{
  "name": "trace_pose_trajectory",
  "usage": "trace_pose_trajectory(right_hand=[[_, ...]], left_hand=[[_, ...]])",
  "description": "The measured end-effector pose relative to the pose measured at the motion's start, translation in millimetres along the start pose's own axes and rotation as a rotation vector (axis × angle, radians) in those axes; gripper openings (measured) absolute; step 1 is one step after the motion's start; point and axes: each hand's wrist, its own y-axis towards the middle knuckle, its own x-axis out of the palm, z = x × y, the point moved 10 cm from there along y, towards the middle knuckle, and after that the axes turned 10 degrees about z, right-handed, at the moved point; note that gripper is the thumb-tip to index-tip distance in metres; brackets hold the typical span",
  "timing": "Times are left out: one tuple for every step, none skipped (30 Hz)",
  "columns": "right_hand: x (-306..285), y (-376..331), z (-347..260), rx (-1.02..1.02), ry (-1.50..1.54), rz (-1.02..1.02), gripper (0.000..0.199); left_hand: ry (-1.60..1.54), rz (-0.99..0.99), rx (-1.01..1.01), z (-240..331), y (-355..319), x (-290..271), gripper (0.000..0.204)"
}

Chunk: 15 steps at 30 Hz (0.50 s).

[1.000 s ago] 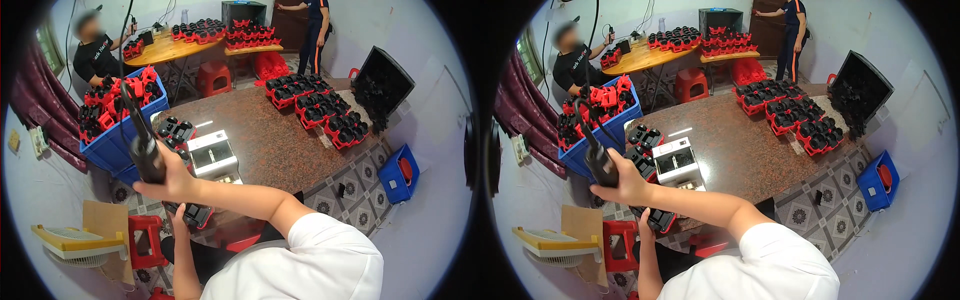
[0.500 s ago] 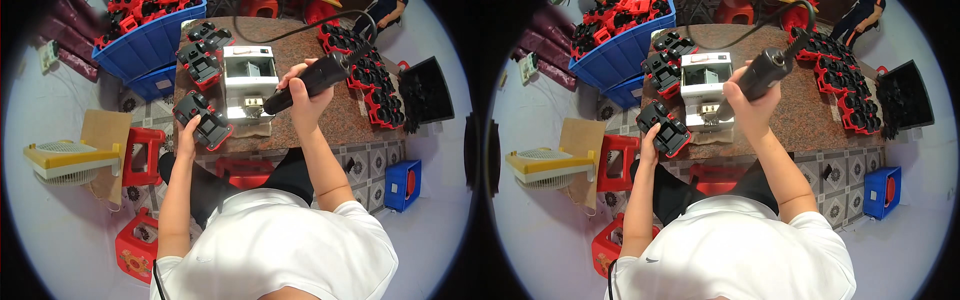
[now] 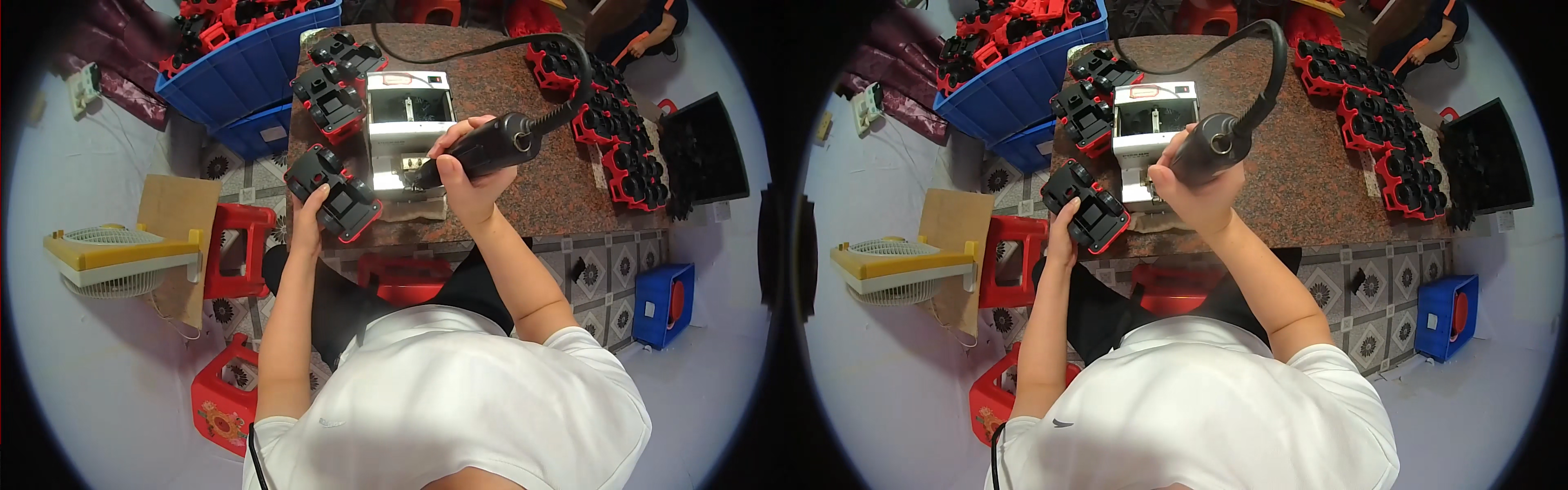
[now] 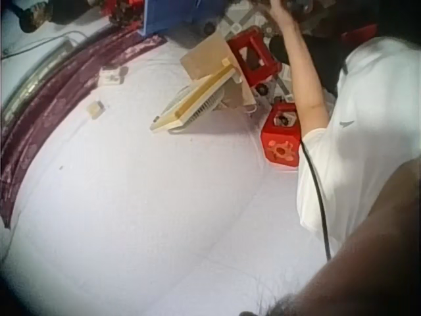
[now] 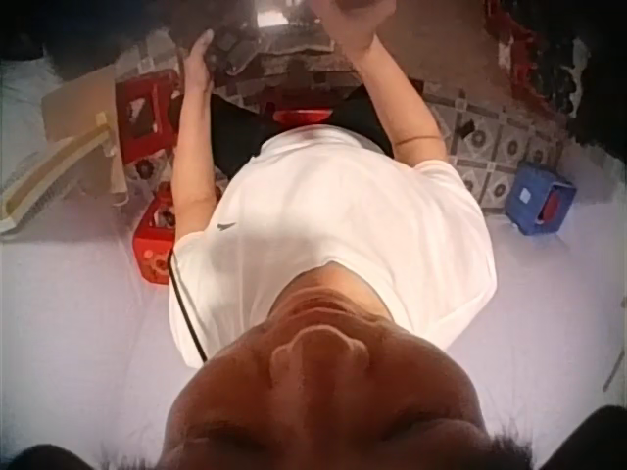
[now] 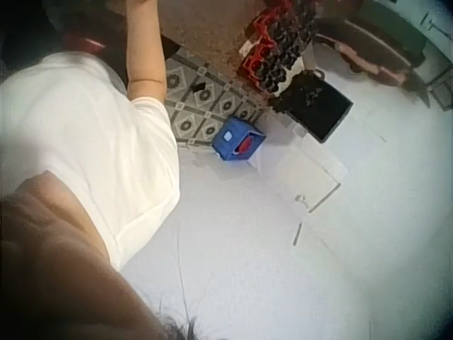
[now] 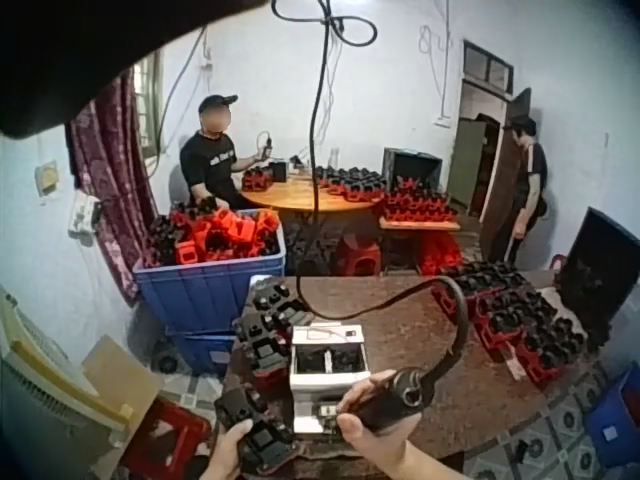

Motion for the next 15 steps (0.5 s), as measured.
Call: trace_pose_trajectory(right_hand=[[0, -2, 1, 0.022, 0.029, -0.006, 0.054], [1, -3, 2, 0.022, 0.032, -0.009, 0.054], [1, -6, 2, -0.002, 0.015, -0.022, 0.055], [0, -9, 3, -0.024, -0.003, -0.035, 0.055], [1, -11, 4, -0.024, -0.001, -0.038, 0.055], [-1, -13, 5, -0.036, -0.001, -0.028, 0.055], [-3, -14, 7, -0.046, -0.003, -0.016, 0.055], [0, -12, 3, -0.073, -0.023, -0.042, 0.056], [1, -9, 0, -0.079, -0.02, -0.045, 0.056], [0, -6, -1, -0.051, -0.004, -0.02, 0.056], [1, -4, 1, -0.008, 0.013, 0.005, 0.055], [2, 2, -1, 0.0, 0.015, 0.003, 0.055], [5, 10, -6, -0.024, 0.012, -0.021, 0.055], [6, 13, -12, -0.049, 0.001, -0.043, 0.054], [7, 14, -13, -0.046, -0.001, -0.042, 0.054]], left_hand=[[-0.001, 0.001, -0.001, -2, -1, -1, 0.06], [-0.007, -0.006, 0.002, -1, 0, 0, 0.061], [-0.012, -0.013, 0.003, -2, -1, 0, 0.061], [-0.013, -0.01, 0.002, -3, -2, -1, 0.061], [-0.007, 0.004, -0.007, -3, -1, -1, 0.062], [-0.001, 0.017, -0.019, -5, -1, -1, 0.062], [-0.004, 0.019, -0.021, -7, 1, -1, 0.062], [-0.002, 0.007, -0.007, -4, 1, 1, 0.063], [-0.001, -0.005, 0.006, -1, 1, 4, 0.063], [-0.004, -0.011, 0.003, 2, 2, 6, 0.063], [-0.004, -0.002, -0.001, 1, 3, 3, 0.063], [0.002, 0.008, 0.007, 1, 5, 1, 0.063], [0.009, 0.017, 0.017, 3, 8, -2, 0.063], [0.009, 0.017, 0.01, 1, 8, -2, 0.063], [0.005, 0.022, -0.002, 0, 9, -3, 0.062]])
